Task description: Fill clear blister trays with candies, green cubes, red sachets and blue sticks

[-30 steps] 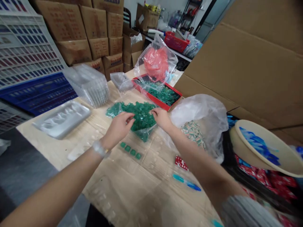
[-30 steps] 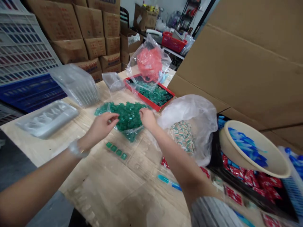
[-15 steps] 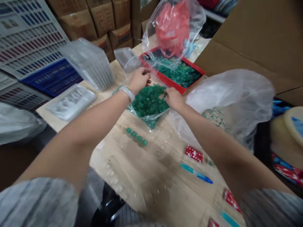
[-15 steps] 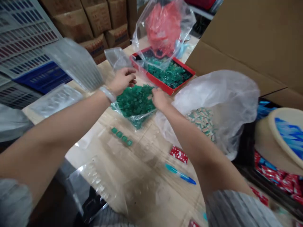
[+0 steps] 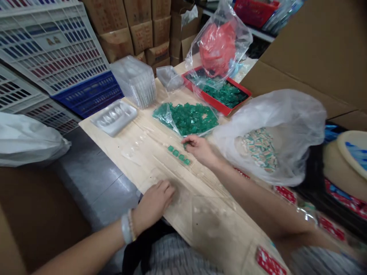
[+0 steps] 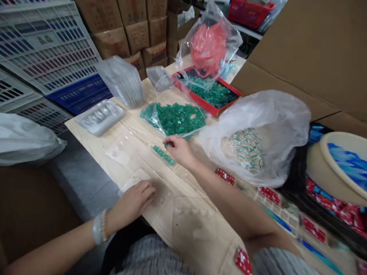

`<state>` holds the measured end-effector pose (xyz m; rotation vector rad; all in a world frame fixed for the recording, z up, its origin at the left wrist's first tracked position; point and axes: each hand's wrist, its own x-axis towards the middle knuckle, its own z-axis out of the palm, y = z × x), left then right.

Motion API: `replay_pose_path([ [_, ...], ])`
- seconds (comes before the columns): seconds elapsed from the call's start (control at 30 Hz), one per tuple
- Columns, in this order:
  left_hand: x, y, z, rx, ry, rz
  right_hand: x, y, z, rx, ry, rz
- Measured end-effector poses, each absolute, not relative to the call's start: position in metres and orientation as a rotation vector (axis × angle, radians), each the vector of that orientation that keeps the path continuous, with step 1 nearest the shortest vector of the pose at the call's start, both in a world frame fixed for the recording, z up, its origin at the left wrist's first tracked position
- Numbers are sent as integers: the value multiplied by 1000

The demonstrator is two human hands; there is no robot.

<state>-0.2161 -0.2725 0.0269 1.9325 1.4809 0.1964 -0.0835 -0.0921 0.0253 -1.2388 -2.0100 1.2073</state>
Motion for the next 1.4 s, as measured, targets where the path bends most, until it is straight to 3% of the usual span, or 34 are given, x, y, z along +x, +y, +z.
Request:
replay_pose_path([
  [0.13,-215,-251,26,1728,1557,603,-117,-100,18,-1157,-2322,829],
  [0.33,-252,-223,14,1199,1541,1037,-149,-99,10,-1135,-2833,587],
  [0.5,-271,-200,-2,815,1570,1220,-153,-97,12,-1042,-2892,566],
  [0.7,-273,-195,-17,823,1573,1268,-155,-100,13,-988,-2966,609],
  [0.93,-273,-196,-12,767,1512,1337,-158,-106,12,-1061,-3019,375],
  [1.07,-270,-199,-5,657,1419,1390,-146,-117,27,-1074,-2744,508],
  [1.2,-259,-204,8,632,1293,1368,-132,-138,36,-971,-2488,874],
  [1.4,-236,-212,17,749,1319,1272,-113,-158,27,-1187,-2040,1307],
])
